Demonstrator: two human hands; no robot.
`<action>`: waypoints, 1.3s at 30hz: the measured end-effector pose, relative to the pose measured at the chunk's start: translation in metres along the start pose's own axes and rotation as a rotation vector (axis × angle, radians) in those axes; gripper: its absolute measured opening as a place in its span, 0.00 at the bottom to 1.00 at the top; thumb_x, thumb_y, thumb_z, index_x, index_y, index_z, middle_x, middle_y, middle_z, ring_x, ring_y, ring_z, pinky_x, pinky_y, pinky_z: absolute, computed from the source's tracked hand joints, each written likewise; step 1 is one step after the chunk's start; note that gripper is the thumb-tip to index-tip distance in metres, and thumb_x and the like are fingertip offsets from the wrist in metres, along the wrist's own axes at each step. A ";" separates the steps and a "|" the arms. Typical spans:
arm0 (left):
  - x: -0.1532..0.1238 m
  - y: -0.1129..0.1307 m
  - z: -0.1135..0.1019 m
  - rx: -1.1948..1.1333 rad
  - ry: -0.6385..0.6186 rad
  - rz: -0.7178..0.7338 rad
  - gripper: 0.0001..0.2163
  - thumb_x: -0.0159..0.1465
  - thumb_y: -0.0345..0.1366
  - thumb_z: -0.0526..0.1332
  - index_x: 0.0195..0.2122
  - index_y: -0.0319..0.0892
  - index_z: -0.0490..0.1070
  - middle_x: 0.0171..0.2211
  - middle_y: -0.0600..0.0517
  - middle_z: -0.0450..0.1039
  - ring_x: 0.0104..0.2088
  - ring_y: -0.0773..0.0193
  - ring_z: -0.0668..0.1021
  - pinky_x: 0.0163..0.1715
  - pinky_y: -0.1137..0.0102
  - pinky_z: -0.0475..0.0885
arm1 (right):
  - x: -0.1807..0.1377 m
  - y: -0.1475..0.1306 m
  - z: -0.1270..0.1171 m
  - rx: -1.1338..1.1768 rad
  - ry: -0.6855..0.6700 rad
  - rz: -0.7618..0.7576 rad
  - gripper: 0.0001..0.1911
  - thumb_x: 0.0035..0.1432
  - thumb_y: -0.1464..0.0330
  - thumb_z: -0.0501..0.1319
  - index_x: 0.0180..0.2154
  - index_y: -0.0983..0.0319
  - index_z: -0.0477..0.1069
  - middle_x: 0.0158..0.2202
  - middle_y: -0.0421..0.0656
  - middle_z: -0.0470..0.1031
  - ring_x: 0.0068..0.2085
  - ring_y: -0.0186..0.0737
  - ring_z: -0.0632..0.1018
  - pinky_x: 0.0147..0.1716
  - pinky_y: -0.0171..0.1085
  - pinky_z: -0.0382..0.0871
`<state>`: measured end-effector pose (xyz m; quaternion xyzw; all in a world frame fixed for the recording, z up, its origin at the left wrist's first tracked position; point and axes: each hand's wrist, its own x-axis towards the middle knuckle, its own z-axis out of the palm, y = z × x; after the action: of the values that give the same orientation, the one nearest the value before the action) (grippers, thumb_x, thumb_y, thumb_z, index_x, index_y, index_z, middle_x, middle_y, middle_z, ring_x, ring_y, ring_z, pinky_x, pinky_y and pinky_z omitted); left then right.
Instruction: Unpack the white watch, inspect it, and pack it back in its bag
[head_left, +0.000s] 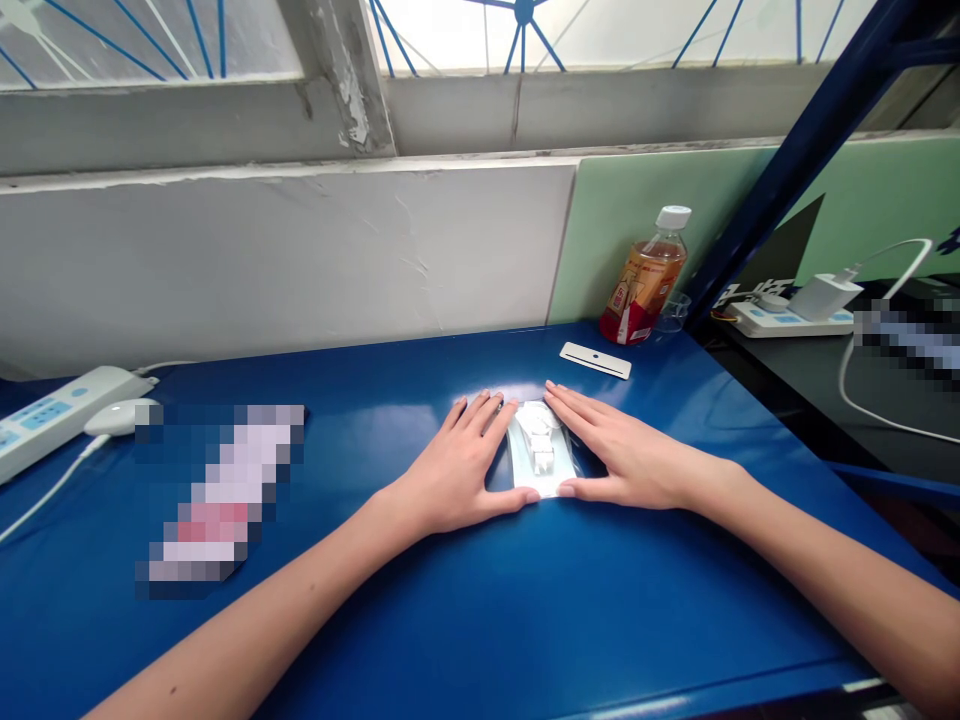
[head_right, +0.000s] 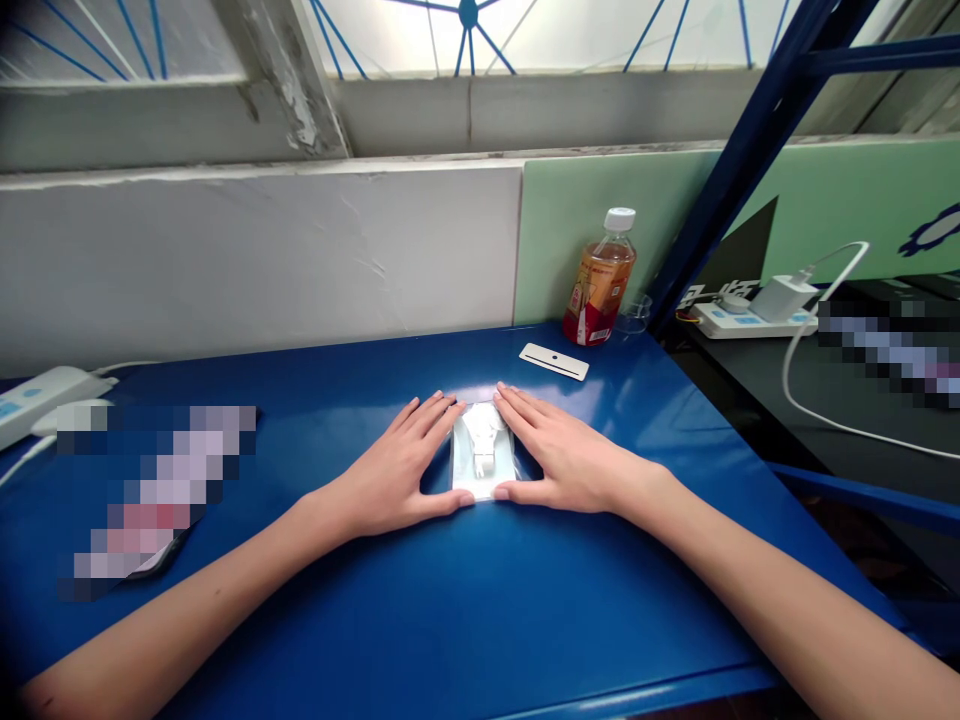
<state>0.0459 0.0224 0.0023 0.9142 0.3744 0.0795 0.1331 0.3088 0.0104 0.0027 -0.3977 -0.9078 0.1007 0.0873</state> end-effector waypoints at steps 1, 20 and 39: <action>0.000 0.000 0.000 0.004 0.000 0.002 0.44 0.62 0.62 0.57 0.70 0.38 0.46 0.70 0.37 0.49 0.70 0.42 0.48 0.67 0.48 0.46 | 0.000 0.000 0.000 -0.011 -0.006 0.000 0.52 0.60 0.44 0.56 0.71 0.68 0.38 0.71 0.58 0.42 0.71 0.58 0.49 0.65 0.57 0.55; -0.002 0.002 0.000 0.031 0.017 0.019 0.41 0.65 0.52 0.57 0.71 0.35 0.41 0.71 0.37 0.41 0.71 0.45 0.46 0.68 0.50 0.45 | 0.000 -0.001 0.000 -0.037 0.036 -0.009 0.45 0.62 0.47 0.56 0.70 0.66 0.47 0.70 0.59 0.52 0.69 0.59 0.55 0.63 0.58 0.59; -0.001 0.000 0.006 0.050 0.195 -0.029 0.20 0.72 0.41 0.51 0.61 0.35 0.64 0.65 0.38 0.60 0.68 0.46 0.59 0.66 0.46 0.52 | 0.004 -0.007 -0.006 -0.112 0.426 -0.087 0.11 0.62 0.62 0.62 0.41 0.64 0.75 0.52 0.53 0.76 0.57 0.53 0.74 0.55 0.50 0.72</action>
<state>0.0466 0.0202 -0.0039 0.8997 0.4006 0.1567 0.0746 0.3026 0.0093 0.0103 -0.3749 -0.8892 -0.0400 0.2591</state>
